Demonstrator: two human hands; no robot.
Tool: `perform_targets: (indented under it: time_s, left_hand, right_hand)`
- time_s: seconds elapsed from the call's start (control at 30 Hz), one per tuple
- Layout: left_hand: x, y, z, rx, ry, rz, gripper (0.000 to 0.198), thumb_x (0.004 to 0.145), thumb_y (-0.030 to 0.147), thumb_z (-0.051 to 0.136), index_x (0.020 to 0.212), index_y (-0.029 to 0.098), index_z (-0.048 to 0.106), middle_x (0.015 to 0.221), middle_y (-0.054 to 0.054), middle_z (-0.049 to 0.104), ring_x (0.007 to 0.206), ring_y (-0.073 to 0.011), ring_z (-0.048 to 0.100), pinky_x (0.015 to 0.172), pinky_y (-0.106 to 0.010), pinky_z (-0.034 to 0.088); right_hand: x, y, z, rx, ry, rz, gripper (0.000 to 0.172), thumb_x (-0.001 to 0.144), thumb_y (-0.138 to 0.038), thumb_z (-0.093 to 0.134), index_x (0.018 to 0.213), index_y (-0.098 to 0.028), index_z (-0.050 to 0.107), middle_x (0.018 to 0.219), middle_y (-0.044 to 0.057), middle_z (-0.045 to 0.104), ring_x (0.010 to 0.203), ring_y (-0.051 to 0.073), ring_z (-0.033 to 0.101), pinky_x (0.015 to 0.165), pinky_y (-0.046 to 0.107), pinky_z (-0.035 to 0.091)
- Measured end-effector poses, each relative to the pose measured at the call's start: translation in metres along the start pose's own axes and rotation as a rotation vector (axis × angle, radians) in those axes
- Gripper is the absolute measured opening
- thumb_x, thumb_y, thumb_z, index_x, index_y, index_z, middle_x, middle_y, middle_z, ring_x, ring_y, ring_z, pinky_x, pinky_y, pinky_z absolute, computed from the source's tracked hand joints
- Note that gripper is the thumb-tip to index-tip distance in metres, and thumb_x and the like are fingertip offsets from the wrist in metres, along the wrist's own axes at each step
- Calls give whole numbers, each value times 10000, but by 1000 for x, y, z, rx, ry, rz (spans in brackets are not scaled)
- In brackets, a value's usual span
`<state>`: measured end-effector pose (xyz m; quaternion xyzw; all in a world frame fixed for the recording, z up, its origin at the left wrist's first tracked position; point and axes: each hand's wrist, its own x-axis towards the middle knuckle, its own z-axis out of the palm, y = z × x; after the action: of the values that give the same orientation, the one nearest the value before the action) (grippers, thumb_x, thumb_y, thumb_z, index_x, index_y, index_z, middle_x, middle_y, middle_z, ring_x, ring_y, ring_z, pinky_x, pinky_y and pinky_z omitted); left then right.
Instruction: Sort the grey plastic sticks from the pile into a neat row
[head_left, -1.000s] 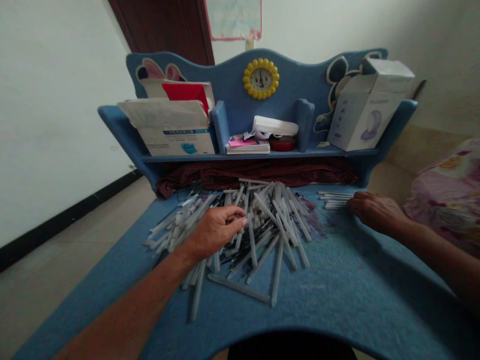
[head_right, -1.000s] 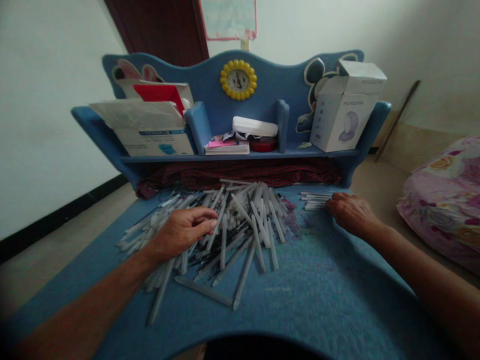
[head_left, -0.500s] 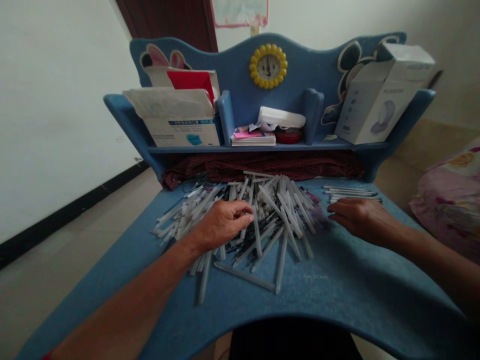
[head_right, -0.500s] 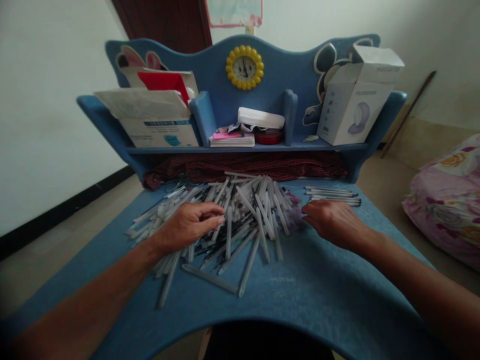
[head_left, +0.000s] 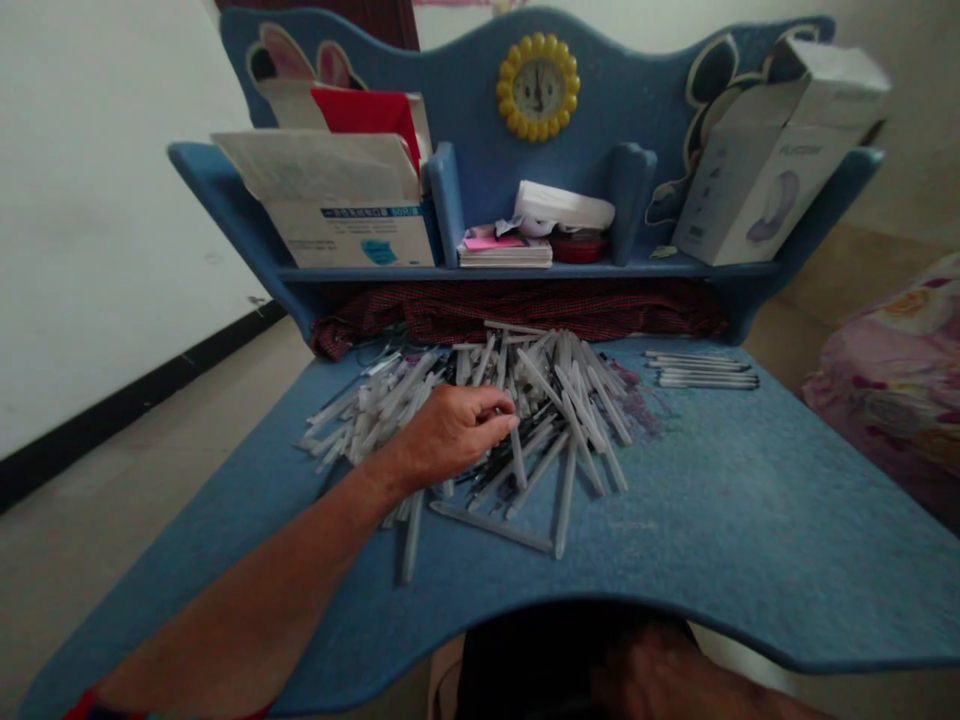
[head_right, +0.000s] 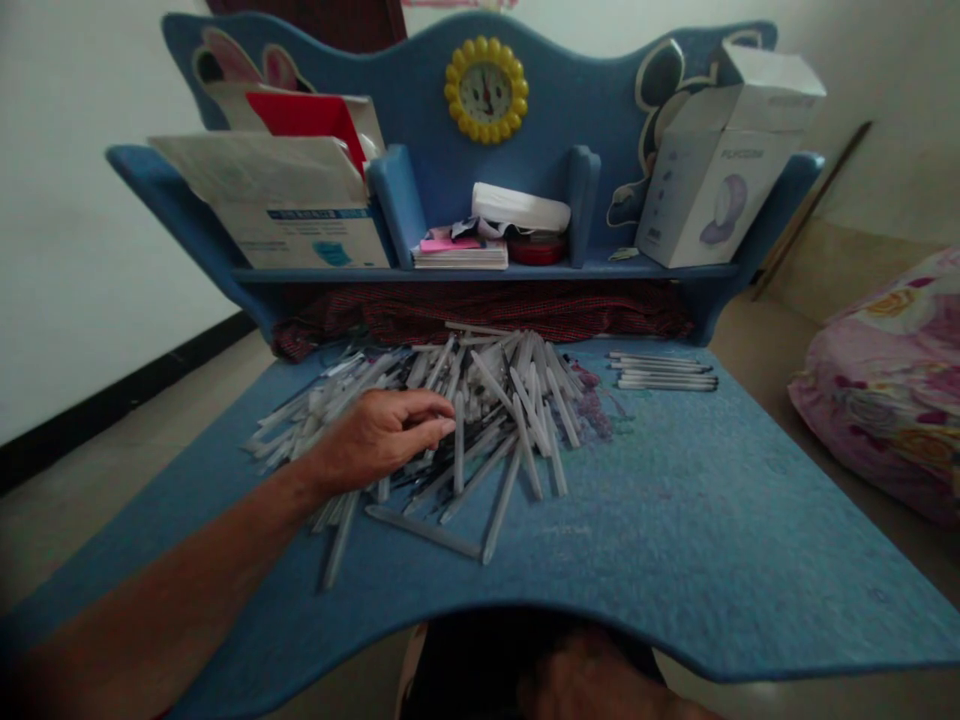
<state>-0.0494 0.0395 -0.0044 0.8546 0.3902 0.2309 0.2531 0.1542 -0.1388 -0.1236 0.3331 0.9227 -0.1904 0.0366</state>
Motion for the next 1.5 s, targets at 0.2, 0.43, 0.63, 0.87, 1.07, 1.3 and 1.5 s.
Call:
perform_targets:
  time_s: [0.2,0.43,0.63,0.87,1.07,1.3,1.5]
  left_hand:
    - [-3,5,1,10,15,31,180,772,290,570,796,150,680,535,14,566,497,-103,472,499,-202,344]
    - [-4,9,2,32,16,50,194,762,289,565,796,139,683,538,12,561,503,-99,477,512,-206,340]
    - [0,7,6,119,16,65,239,755,329,555,834,144,683,549,19,564,511,-100,479,532,-210,344]
    - [0,12,8,186,10,72,240,757,318,532,826,140,678,561,14,583,506,-92,482,550,-205,351]
    - [0,13,10,176,15,95,239,756,327,541,806,138,678,551,10,584,501,-94,484,545,-209,358]
    - [-3,10,11,-17,-74,100,239,757,348,583,830,138,670,534,9,585,476,-100,505,470,-203,345]
    - [-10,22,2,-334,-175,90,299,810,411,536,891,147,652,653,-22,650,483,-100,516,464,-201,394]
  right_hand:
    - [12,26,74,-37,-277,211,212,728,-335,594,847,-186,687,883,80,711,786,253,668,644,306,498]
    - [23,18,100,-39,-255,180,213,753,-199,518,873,-132,682,883,122,713,795,282,676,690,374,525]
    - [21,12,95,65,-242,190,221,780,-127,471,865,-114,675,864,144,708,768,243,676,632,307,481]
    - [2,6,60,419,-34,318,223,837,-303,503,813,-146,659,776,42,672,694,152,600,600,229,386]
    - [-16,-18,-4,1180,169,320,177,806,-292,565,801,-125,623,669,-33,520,602,79,455,556,186,348]
    - [-12,-23,-68,1304,85,353,253,787,-373,591,715,-132,562,558,-28,528,466,60,431,427,171,315]
    - [5,-6,-137,700,89,285,299,791,-296,560,548,-153,463,447,-75,370,412,39,341,414,179,235]
